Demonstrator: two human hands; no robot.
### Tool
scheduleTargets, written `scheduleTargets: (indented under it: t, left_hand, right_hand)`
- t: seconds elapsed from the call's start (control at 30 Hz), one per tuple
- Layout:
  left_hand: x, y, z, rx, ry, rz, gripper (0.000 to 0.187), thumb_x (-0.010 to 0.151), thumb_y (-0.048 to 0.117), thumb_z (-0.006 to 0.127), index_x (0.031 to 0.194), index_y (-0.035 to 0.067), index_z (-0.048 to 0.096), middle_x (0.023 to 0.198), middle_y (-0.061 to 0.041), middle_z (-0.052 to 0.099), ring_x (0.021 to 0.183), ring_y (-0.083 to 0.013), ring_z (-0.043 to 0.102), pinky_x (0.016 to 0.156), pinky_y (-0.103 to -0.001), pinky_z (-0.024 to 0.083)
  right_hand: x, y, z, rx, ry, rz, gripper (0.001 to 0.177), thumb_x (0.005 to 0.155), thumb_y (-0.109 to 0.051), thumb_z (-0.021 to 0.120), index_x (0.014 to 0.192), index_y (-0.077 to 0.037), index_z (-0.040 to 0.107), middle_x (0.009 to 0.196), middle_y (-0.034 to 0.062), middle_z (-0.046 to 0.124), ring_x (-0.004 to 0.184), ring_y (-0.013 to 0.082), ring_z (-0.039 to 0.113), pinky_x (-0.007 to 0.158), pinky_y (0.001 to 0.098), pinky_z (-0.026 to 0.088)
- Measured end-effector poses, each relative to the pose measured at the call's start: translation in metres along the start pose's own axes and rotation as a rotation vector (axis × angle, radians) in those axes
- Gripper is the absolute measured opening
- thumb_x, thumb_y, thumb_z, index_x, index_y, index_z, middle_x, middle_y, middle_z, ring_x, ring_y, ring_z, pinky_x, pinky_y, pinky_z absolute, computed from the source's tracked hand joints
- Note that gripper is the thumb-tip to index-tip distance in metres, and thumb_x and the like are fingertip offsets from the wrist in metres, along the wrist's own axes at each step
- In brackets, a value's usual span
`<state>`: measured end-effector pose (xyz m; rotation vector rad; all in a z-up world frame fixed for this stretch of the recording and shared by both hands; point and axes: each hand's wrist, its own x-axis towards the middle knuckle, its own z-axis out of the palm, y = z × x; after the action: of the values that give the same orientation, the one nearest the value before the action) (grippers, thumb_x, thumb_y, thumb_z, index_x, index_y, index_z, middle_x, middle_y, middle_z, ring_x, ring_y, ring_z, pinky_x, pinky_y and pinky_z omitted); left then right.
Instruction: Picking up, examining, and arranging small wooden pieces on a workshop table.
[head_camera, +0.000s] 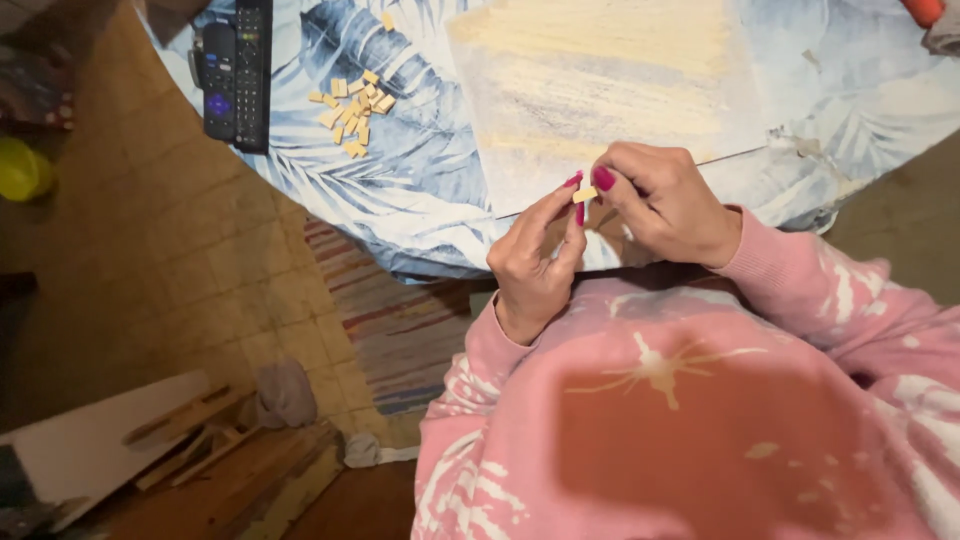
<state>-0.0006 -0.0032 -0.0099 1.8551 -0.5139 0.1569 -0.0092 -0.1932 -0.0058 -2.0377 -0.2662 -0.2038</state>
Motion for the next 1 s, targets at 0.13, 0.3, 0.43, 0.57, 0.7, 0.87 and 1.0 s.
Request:
scheduleTargets:
  t: [0.13, 0.3, 0.43, 0.57, 0.7, 0.87, 1.0]
  left_hand:
    - [-0.001, -0.002, -0.001, -0.016, 0.018, 0.031, 0.031, 0.094, 0.000, 0.074, 0.125, 0.002, 0.067, 0.116, -0.017, 0.074, 0.106, -0.0277, 0.077, 0.091, -0.034, 0.062]
    - [-0.003, -0.006, 0.001, -0.031, 0.001, 0.020, 0.032, 0.094, 0.000, 0.074, 0.125, 0.002, 0.068, 0.119, -0.016, 0.074, 0.107, -0.0278, 0.077, 0.090, -0.033, 0.063]
    - [-0.009, -0.008, -0.001, -0.036, 0.016, 0.050, 0.033, 0.094, 0.000, 0.074, 0.127, 0.002, 0.067, 0.121, -0.016, 0.073, 0.110, -0.0290, 0.077, 0.090, -0.033, 0.063]
    - [-0.014, -0.011, -0.007, 0.058, -0.007, 0.102, 0.042, 0.091, 0.005, 0.075, 0.130, -0.001, 0.063, 0.127, -0.020, 0.070, 0.110, -0.0327, 0.075, 0.088, -0.035, 0.062]
    - [-0.028, -0.029, -0.004, 0.264, -0.085, 0.213, 0.048, 0.094, 0.019, 0.081, 0.133, 0.000, 0.062, 0.136, -0.017, 0.065, 0.132, -0.0377, 0.063, 0.109, -0.045, 0.054]
    - [-0.040, -0.040, 0.000, 0.542, -0.432, 0.212, 0.073, 0.081, 0.054, 0.081, 0.132, 0.005, 0.063, 0.141, -0.012, 0.055, 0.147, -0.0364, 0.040, 0.125, -0.063, 0.025]
    - [-0.035, -0.043, -0.004, 0.524, -0.398, 0.235, 0.091, 0.077, 0.055, 0.082, 0.147, 0.004, 0.055, 0.143, -0.012, 0.054, 0.141, -0.0366, 0.043, 0.122, -0.063, 0.026]
  right_hand:
    - [-0.001, 0.008, -0.002, 0.218, -0.193, 0.174, 0.029, 0.111, -0.022, 0.049, 0.099, -0.001, 0.066, 0.078, 0.0070, 0.066, 0.068, 0.0149, 0.062, 0.064, 0.0284, 0.050]
    - [0.005, 0.007, -0.005, 0.287, -0.290, 0.210, 0.029, 0.109, -0.024, 0.053, 0.100, 0.000, 0.068, 0.078, 0.0021, 0.066, 0.070, 0.0064, 0.056, 0.063, 0.0248, 0.048]
    - [0.004, 0.012, -0.007, 0.318, -0.345, 0.228, 0.027, 0.109, -0.022, 0.055, 0.100, 0.001, 0.066, 0.079, 0.0025, 0.065, 0.073, 0.0060, 0.055, 0.065, 0.0244, 0.047]
    - [0.006, 0.032, -0.019, 0.240, -0.436, 0.243, 0.028, 0.111, -0.020, 0.057, 0.096, 0.002, 0.064, 0.077, 0.0041, 0.060, 0.074, 0.0076, 0.050, 0.066, 0.0264, 0.044]
    - [0.037, 0.013, -0.021, 0.182, -0.490, 0.216, 0.023, 0.109, -0.015, 0.056, 0.097, 0.001, 0.065, 0.088, 0.0055, 0.072, 0.080, 0.0110, 0.062, 0.072, 0.0291, 0.051]
    - [0.083, 0.014, 0.007, -0.558, -0.549, -0.303, 0.018, 0.088, -0.013, 0.067, 0.101, -0.002, 0.072, 0.088, 0.0151, 0.067, 0.075, 0.0366, 0.063, 0.064, 0.0442, 0.051]
    - [0.116, 0.034, 0.035, -0.758, -0.585, -0.403, 0.021, 0.102, -0.021, 0.068, 0.086, -0.006, 0.067, 0.080, 0.0104, 0.064, 0.072, 0.0320, 0.064, 0.064, 0.0435, 0.052]
